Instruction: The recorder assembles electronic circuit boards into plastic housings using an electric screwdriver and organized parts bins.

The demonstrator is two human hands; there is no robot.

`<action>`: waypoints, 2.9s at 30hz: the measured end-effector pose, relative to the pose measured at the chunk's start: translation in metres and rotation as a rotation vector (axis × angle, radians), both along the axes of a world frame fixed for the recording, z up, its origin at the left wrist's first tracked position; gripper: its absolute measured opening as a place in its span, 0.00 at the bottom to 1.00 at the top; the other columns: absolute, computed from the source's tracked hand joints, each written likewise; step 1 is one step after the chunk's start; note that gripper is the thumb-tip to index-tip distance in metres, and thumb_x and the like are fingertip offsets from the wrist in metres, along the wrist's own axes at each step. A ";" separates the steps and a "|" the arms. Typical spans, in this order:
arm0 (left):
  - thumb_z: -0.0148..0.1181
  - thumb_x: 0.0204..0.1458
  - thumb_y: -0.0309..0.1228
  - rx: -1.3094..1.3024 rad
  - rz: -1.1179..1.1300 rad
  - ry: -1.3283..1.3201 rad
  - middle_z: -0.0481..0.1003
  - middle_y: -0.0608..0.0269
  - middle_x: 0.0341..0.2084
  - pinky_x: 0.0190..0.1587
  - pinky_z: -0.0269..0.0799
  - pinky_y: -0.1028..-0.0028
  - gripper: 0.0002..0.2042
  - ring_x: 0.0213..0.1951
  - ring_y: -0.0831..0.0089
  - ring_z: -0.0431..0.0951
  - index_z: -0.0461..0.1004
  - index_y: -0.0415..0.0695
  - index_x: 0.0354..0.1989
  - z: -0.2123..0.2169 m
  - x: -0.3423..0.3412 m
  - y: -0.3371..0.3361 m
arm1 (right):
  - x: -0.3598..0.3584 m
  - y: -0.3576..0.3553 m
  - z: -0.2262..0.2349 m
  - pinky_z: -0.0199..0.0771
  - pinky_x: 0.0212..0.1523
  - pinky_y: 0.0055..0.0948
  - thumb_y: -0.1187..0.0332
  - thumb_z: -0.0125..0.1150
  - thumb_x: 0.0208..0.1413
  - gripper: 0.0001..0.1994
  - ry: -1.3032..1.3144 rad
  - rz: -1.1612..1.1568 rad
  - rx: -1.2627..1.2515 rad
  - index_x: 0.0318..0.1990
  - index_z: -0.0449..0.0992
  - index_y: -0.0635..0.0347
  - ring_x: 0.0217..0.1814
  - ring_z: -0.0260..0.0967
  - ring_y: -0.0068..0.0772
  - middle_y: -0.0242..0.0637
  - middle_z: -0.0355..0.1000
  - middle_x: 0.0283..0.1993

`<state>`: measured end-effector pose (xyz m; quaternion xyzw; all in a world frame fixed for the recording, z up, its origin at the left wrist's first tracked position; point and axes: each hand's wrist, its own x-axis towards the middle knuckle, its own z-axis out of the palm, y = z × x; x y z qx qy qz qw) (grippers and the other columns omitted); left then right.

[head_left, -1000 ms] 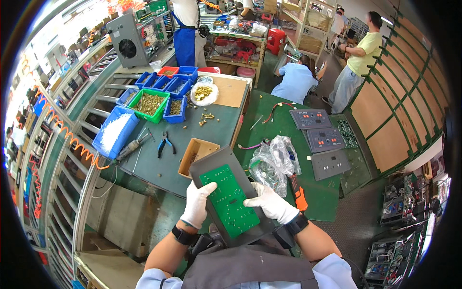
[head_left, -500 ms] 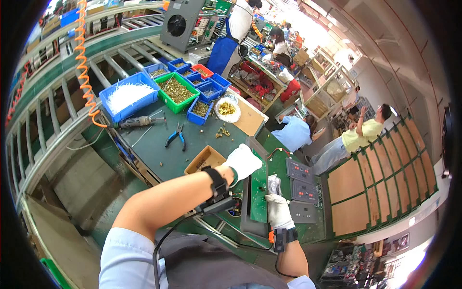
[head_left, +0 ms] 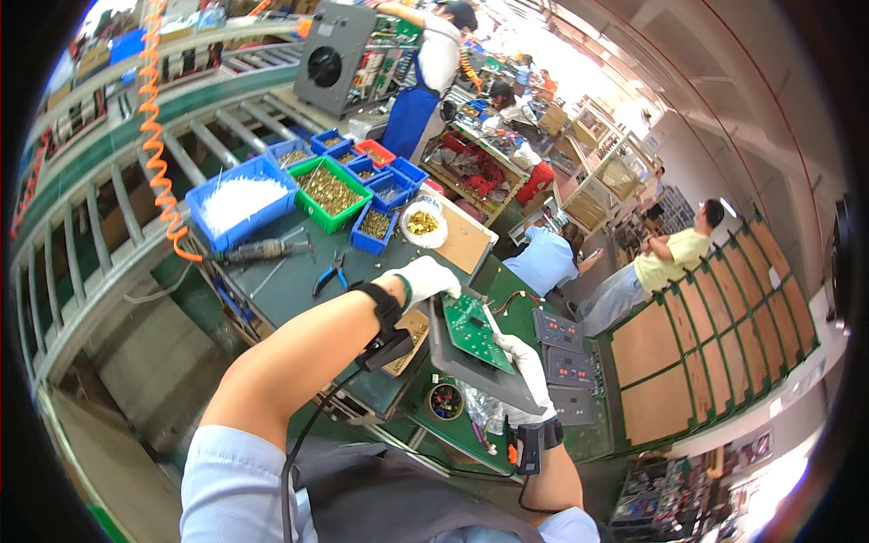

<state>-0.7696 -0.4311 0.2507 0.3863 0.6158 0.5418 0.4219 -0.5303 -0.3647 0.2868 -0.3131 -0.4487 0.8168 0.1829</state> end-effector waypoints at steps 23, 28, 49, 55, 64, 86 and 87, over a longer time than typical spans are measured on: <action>0.65 0.47 0.41 -0.219 -0.038 -0.003 0.72 0.53 0.48 0.53 0.66 0.71 0.31 0.49 0.69 0.72 0.66 0.33 0.55 -0.043 -0.020 -0.015 | -0.021 -0.034 -0.003 0.75 0.48 0.35 0.73 0.60 0.52 0.16 0.199 0.077 -0.051 0.49 0.72 0.66 0.44 0.74 0.33 0.40 0.75 0.45; 0.63 0.49 0.38 -0.038 -0.104 -0.280 0.62 0.49 0.60 0.58 0.64 0.70 0.42 0.57 0.66 0.67 0.47 0.32 0.67 -0.005 0.009 -0.024 | -0.027 -0.028 -0.009 0.74 0.49 0.34 0.75 0.62 0.49 0.20 0.325 0.065 0.016 0.52 0.68 0.67 0.47 0.72 0.31 0.40 0.73 0.49; 0.65 0.50 0.26 0.357 -0.222 -0.566 0.72 0.57 0.50 0.53 0.70 0.68 0.38 0.52 0.69 0.73 0.50 0.55 0.68 -0.018 0.024 -0.041 | 0.008 -0.069 0.012 0.75 0.39 0.43 0.69 0.48 0.54 0.38 -0.182 0.177 1.353 0.70 0.37 0.64 0.39 0.74 0.54 0.56 0.70 0.49; 0.69 0.47 0.30 0.492 -0.088 -0.366 0.72 0.55 0.48 0.47 0.75 0.68 0.38 0.45 0.67 0.77 0.52 0.50 0.65 0.003 0.027 -0.040 | 0.008 -0.055 0.012 0.76 0.35 0.43 0.66 0.54 0.52 0.37 -0.161 0.177 1.408 0.69 0.45 0.60 0.37 0.74 0.53 0.55 0.73 0.41; 0.71 0.41 0.20 0.627 0.185 0.031 0.75 0.56 0.40 0.41 0.75 0.72 0.30 0.37 0.72 0.77 0.60 0.38 0.52 0.048 0.060 -0.071 | 0.024 -0.013 0.015 0.75 0.42 0.40 0.66 0.61 0.47 0.18 -0.217 -0.068 1.566 0.48 0.73 0.58 0.43 0.74 0.48 0.46 0.76 0.38; 0.71 0.40 0.26 0.597 0.413 0.769 0.72 0.52 0.40 0.43 0.71 0.69 0.30 0.39 0.63 0.76 0.63 0.38 0.52 0.056 0.069 -0.011 | -0.023 0.066 -0.075 0.74 0.43 0.34 0.72 0.64 0.48 0.19 0.111 -0.329 1.103 0.48 0.68 0.67 0.43 0.74 0.39 0.48 0.73 0.39; 0.70 0.42 0.26 0.580 0.402 0.750 0.72 0.50 0.42 0.44 0.71 0.67 0.29 0.40 0.61 0.76 0.63 0.38 0.52 0.070 0.066 -0.005 | -0.027 0.059 -0.063 0.72 0.46 0.35 0.70 0.66 0.47 0.25 0.026 -0.304 1.116 0.51 0.65 0.68 0.45 0.73 0.42 0.49 0.72 0.42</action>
